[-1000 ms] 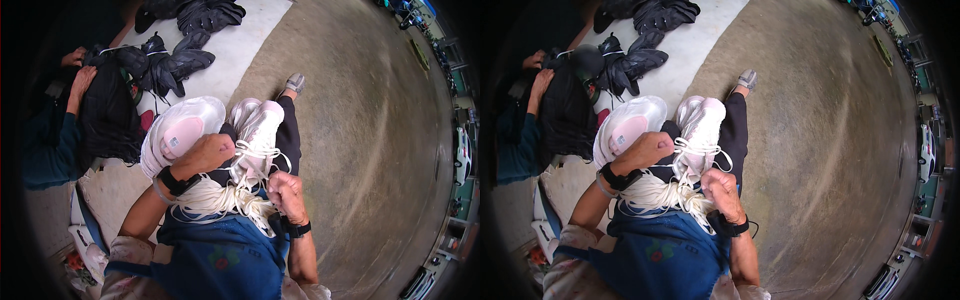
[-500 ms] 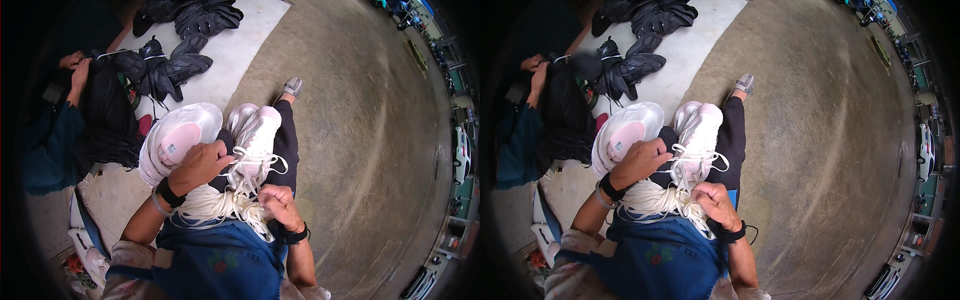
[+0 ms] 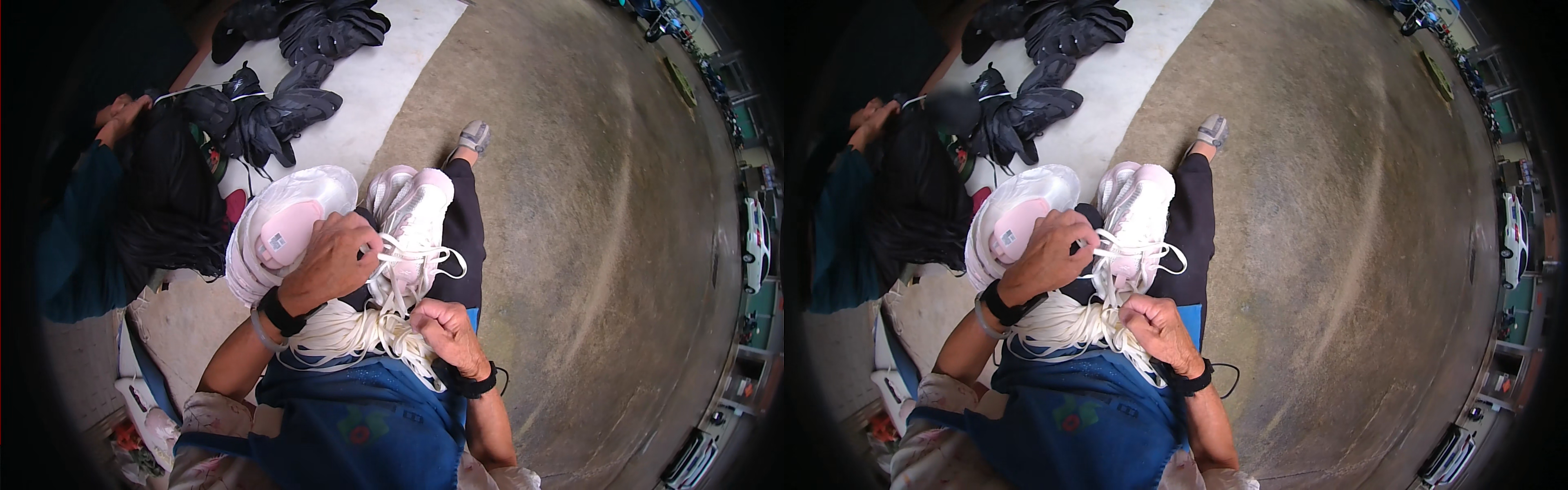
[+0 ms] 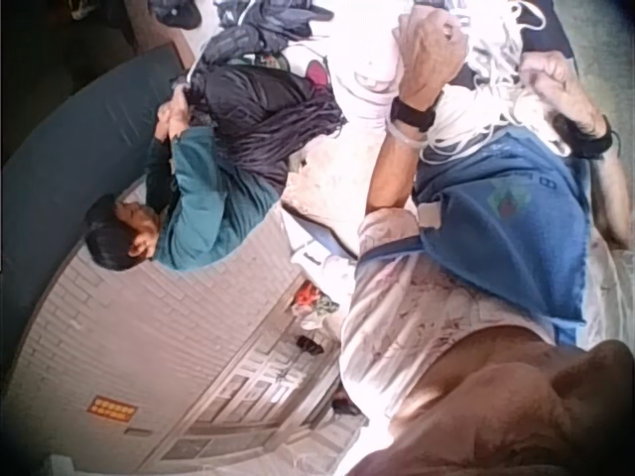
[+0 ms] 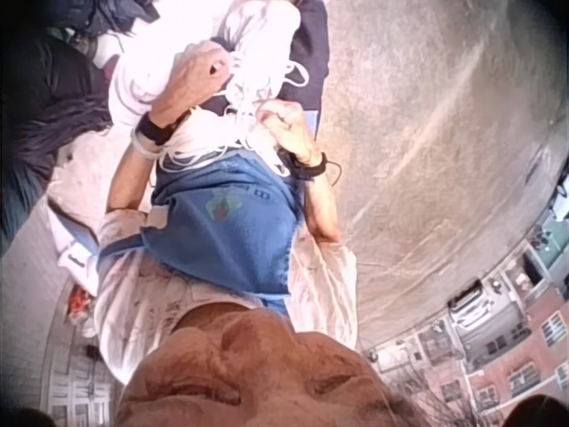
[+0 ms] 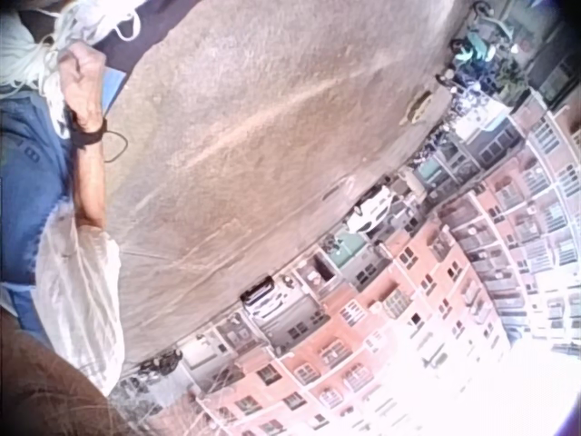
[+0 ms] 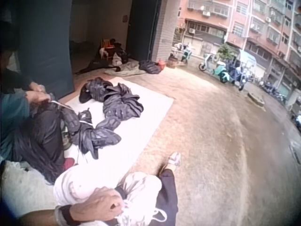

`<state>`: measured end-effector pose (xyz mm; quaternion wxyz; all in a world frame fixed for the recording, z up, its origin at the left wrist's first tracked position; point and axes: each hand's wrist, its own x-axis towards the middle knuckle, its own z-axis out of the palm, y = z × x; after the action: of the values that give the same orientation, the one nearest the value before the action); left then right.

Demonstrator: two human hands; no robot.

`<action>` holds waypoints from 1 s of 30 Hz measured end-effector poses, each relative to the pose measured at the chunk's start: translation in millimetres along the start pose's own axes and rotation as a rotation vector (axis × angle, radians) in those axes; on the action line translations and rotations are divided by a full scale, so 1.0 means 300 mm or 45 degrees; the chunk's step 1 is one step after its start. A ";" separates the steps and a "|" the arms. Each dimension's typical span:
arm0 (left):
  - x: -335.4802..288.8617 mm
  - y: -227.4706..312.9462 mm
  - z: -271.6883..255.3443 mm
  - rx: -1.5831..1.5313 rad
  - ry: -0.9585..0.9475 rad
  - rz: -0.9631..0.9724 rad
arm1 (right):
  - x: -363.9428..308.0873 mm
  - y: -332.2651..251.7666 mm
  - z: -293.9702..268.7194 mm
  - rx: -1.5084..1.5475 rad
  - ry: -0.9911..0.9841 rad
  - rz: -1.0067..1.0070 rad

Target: Inserting laces into a new pair of white sneakers while sitting on the ground in a courtyard.

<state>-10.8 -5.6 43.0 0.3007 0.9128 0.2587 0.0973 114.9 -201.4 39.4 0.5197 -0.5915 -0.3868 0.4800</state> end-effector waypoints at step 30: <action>0.047 -0.057 0.062 -0.047 -0.018 0.134 | 0.053 -0.091 0.031 0.133 -0.070 -0.040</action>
<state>0.4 4.5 18.2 0.3137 0.9201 0.2064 0.1114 110.6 -179.6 63.6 0.5466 -0.5441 -0.3846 0.5072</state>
